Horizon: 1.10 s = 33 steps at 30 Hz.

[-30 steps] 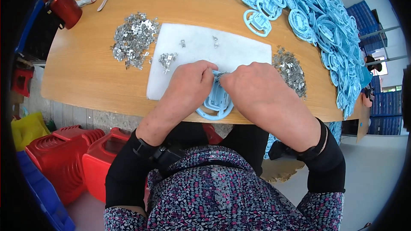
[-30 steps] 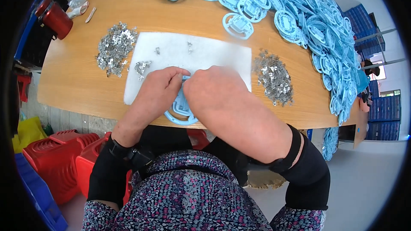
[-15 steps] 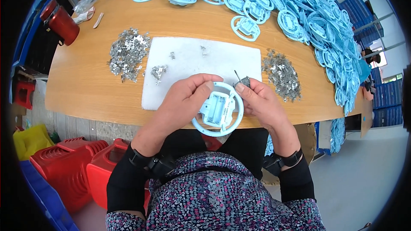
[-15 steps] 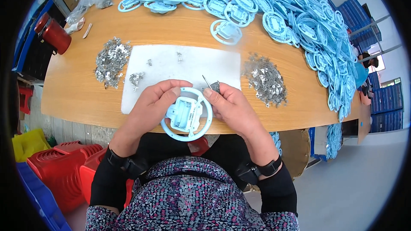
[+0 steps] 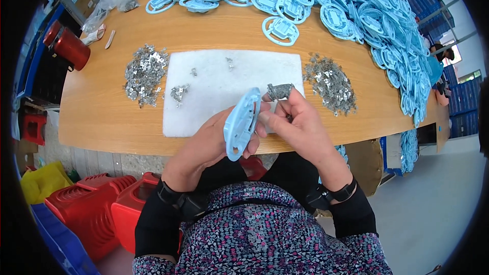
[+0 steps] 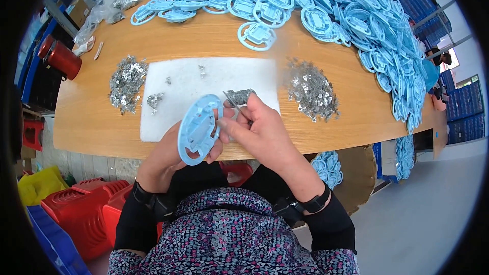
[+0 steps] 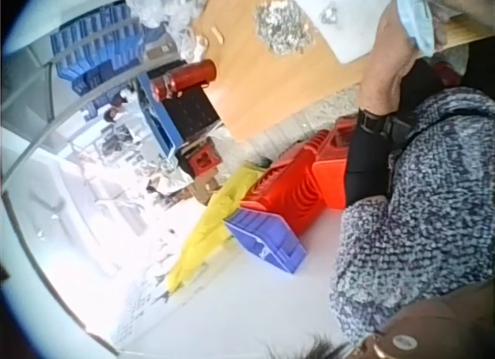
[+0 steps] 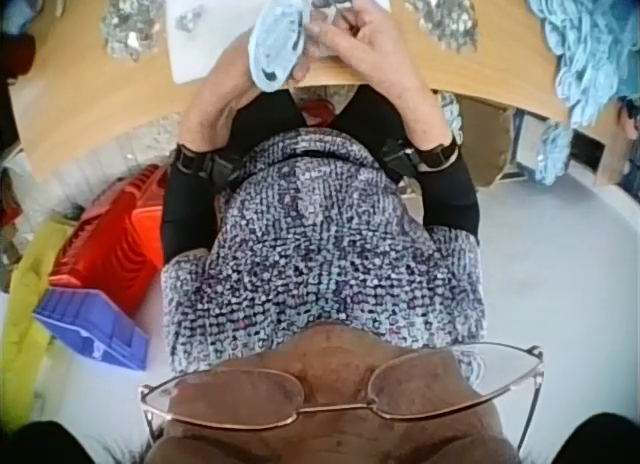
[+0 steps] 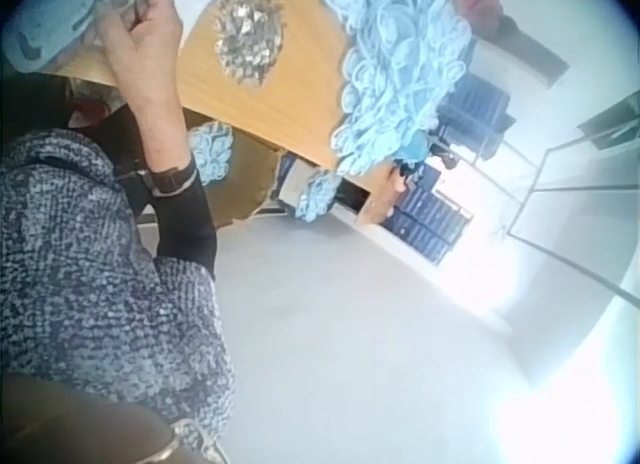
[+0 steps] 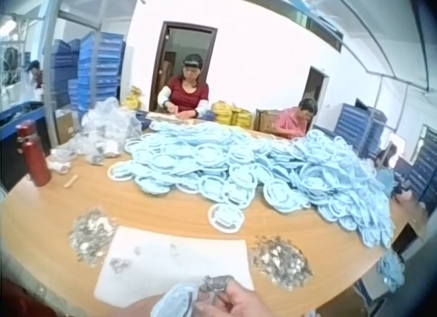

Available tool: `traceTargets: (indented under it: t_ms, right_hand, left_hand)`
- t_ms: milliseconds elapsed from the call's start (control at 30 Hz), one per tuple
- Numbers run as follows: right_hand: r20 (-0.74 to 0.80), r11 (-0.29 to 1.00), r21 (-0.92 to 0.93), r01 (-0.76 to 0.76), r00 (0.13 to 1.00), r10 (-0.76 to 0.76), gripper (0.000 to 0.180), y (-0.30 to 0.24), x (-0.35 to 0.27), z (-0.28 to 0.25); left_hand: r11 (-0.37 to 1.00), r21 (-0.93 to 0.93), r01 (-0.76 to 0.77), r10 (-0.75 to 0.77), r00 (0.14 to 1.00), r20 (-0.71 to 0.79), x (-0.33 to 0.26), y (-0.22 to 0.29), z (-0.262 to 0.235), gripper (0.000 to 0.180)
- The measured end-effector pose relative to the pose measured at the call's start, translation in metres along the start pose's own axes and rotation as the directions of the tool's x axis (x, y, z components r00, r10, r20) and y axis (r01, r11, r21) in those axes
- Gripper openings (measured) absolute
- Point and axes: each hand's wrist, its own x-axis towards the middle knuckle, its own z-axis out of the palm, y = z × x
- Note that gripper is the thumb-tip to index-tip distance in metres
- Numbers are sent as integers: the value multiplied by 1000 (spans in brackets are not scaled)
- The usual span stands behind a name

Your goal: Assembling small metal clips onto blue plastic circular components.

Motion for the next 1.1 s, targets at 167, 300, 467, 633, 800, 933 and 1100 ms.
traceTargets:
  t_ms: [167, 300, 467, 633, 800, 933, 1100]
  right_hand:
    - [75, 988, -109, -112, 990, 121, 40, -9, 5, 0]
    - [129, 988, -8, -154, 980, 153, 38, 2, 11, -7]
    - [223, 985, 52, -162, 964, 147, 18, 11, 12, -11]
    - [216, 955, 182, -236, 957, 195, 23, 8, 5, -18]
    - [187, 912, 348, -215, 970, 157, 17, 13, -4, -11]
    - [180, 909, 347, -232, 967, 179, 20, 18, -7, -27]
    - [158, 958, 134, -254, 960, 233, 27, 18, -14, -32]
  left_hand:
    - [987, -144, -70, 84, 992, 89, 2, -14, -6, 46]
    - [974, -222, -51, 86, 984, 154, 0, -12, -5, 43]
    - [951, -308, 35, 47, 966, 256, 0, -16, -8, 44]
    - [850, -512, 125, 90, 922, 375, 6, -25, -11, 44]
    - [795, -575, 194, 128, 873, 471, 12, -27, -6, 49]
    - [912, -409, -1, 35, 997, 75, 4, -4, 4, 50]
    - [925, 347, -151, 232, 951, -203, -3, 15, 13, 51]
